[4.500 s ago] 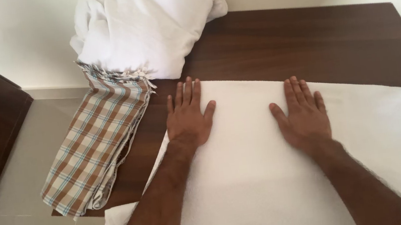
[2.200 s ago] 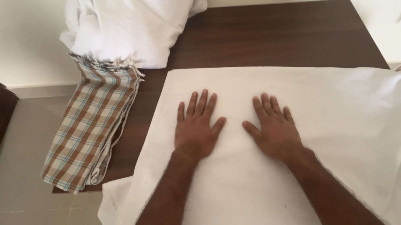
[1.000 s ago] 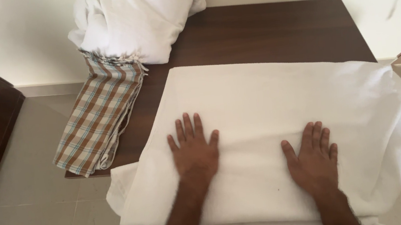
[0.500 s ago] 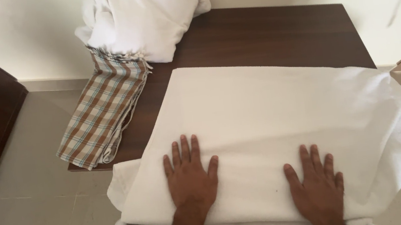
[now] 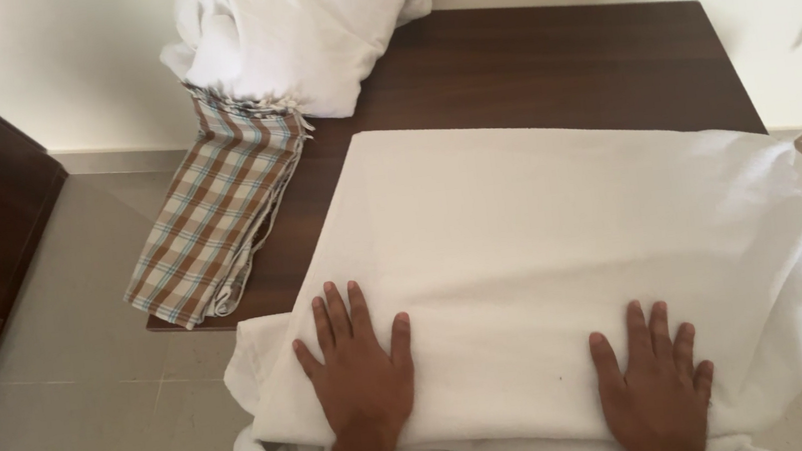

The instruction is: The person folds a white towel on a wooden table. They smooth the towel with both hands, fold it in half, and then fold it again to create a neat rectangular shape. A plaid towel and a white pillow are visible nearby.

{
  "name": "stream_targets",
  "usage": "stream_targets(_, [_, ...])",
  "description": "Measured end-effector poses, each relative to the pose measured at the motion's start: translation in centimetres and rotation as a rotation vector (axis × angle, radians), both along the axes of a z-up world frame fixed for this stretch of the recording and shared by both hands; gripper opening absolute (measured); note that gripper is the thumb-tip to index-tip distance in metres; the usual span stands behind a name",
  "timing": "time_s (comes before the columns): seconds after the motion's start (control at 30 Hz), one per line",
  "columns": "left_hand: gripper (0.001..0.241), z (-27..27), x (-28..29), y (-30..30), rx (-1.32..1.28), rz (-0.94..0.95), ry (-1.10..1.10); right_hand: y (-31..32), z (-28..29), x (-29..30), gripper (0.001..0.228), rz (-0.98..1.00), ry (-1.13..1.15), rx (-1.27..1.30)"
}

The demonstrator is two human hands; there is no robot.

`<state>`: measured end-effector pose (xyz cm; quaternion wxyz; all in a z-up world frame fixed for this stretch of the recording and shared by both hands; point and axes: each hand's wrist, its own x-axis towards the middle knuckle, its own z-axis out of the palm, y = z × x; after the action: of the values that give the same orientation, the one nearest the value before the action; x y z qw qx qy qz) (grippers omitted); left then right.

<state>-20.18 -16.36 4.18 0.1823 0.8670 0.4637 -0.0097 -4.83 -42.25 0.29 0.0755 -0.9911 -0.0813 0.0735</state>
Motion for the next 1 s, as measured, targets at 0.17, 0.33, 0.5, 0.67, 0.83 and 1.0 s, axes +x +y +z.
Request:
stream_targets(0.17, [0.079,-0.7,-1.6,-1.9,0.134,-0.031,-0.1,-1.1,-0.9,-1.2,0.083,0.044,-0.08,0.053])
stream_targets(0.33, [0.079,-0.7,-2.9,-1.8,0.103,-0.033,-0.173,-2.0,-1.4,-1.3,0.087,0.048,-0.081,0.098])
stream_targets(0.5, [0.078,-1.0,-3.5,-0.3,0.02,-0.008,-0.238,-3.2,-2.8,0.4,0.093,-0.017,-0.039,0.098])
stream_targets(0.67, [0.072,-2.8,-4.5,1.9,-0.014,-0.011,-0.326,-3.0,-1.9,1.4,0.093,-0.075,-0.003,0.126])
stream_targets(0.83, [0.07,-2.8,-3.7,3.3,-0.037,0.063,-0.289,-2.2,-1.6,3.0,0.095,-0.147,0.045,0.11])
stream_targets(1.0, [0.069,-3.4,1.8,3.7,0.175,-0.07,-0.187,1.8,-3.3,4.3,0.088,0.29,-0.135,0.246])
